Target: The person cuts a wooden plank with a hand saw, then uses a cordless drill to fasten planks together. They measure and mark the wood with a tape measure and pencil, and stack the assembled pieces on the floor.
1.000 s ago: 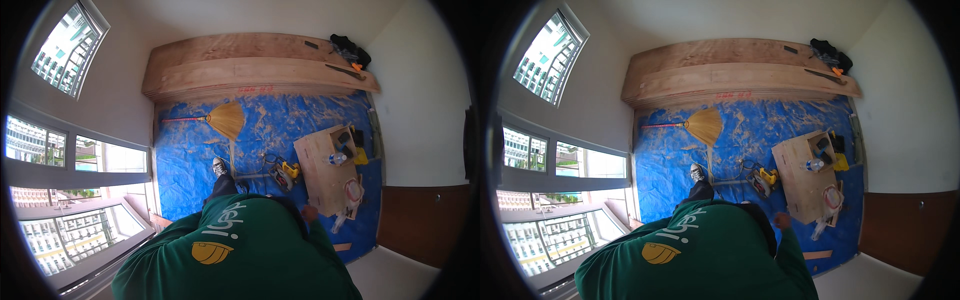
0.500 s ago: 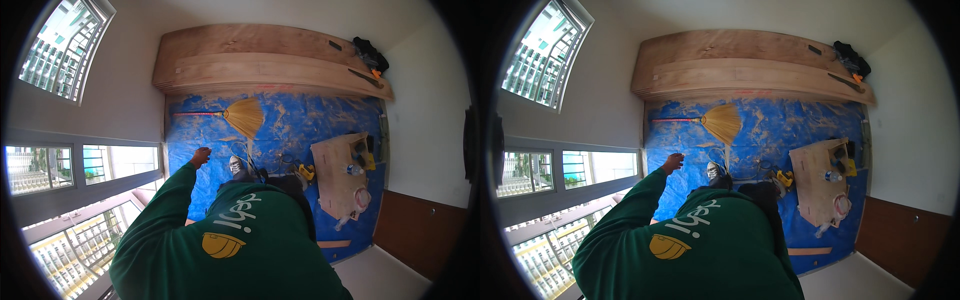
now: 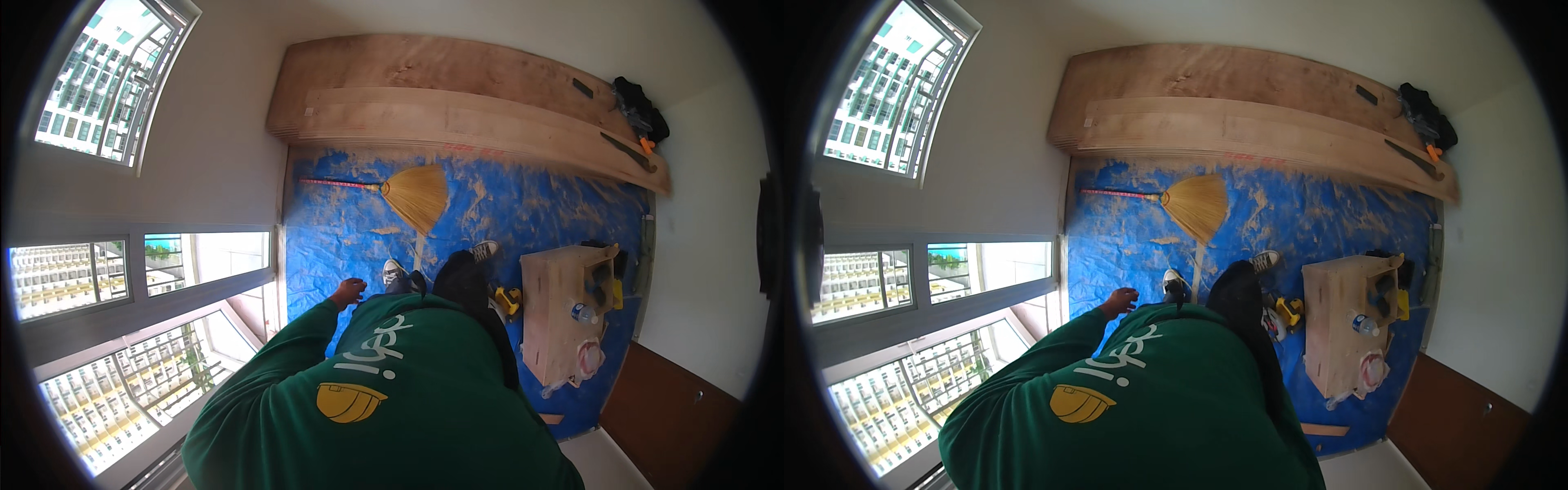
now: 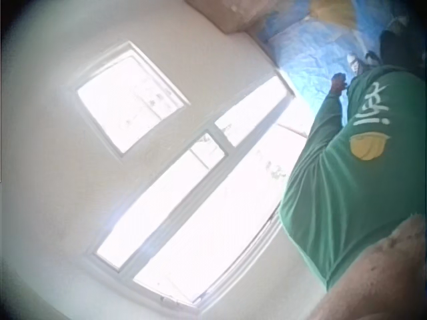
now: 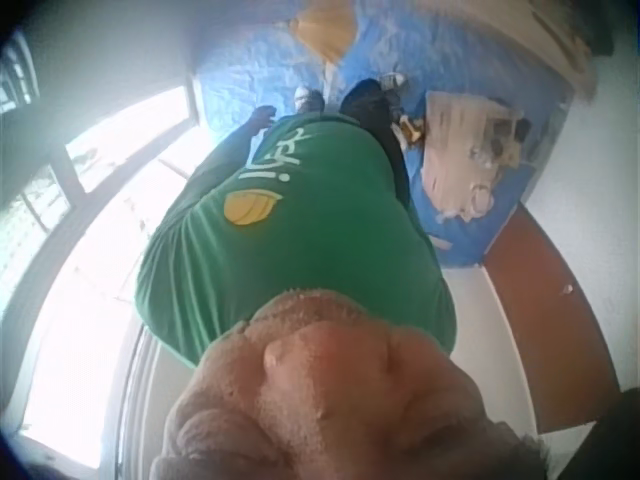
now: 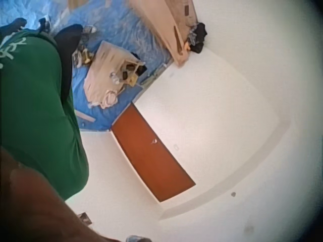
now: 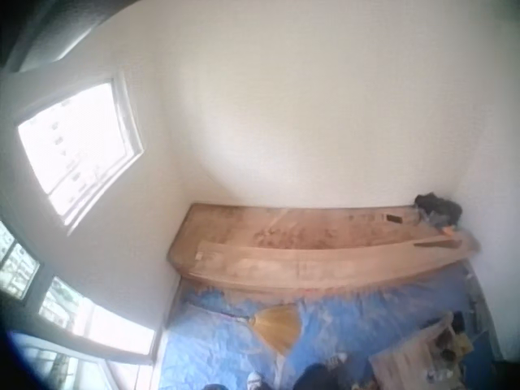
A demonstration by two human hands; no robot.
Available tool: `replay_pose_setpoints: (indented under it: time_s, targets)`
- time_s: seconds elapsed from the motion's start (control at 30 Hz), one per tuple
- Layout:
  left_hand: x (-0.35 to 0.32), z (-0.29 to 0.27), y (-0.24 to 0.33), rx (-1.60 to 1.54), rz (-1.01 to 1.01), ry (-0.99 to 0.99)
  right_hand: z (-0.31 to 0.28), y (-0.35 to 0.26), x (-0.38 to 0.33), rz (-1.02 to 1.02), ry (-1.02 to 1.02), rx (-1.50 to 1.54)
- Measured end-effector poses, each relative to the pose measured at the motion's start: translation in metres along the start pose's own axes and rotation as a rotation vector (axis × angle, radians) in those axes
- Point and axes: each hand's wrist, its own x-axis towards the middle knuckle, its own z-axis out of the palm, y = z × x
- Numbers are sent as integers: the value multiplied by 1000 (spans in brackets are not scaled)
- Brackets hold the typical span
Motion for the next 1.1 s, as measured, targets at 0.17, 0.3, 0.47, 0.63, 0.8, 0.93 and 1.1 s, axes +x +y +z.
replay_pose_setpoints:
  time_s: [0.17,0.3,0.47,0.63,0.8,0.93,1.1]
  targets:
    - [-30,37,-15,1110,325,-111,-61,-8,79,-293,55,-236]
    - [-27,68,24,834,305,37,-141,-37,125,-279,151,-82]
    - [18,114,119,689,519,231,-284,-56,153,308,34,608]
    - [44,156,222,425,607,202,-373,-58,164,350,192,754]
    - [50,173,252,489,493,57,-350,-56,172,378,230,809]
    - [83,179,263,769,367,-66,-277,-42,174,539,102,886]
    - [163,205,356,941,337,-252,-219,-14,170,-90,154,-317]
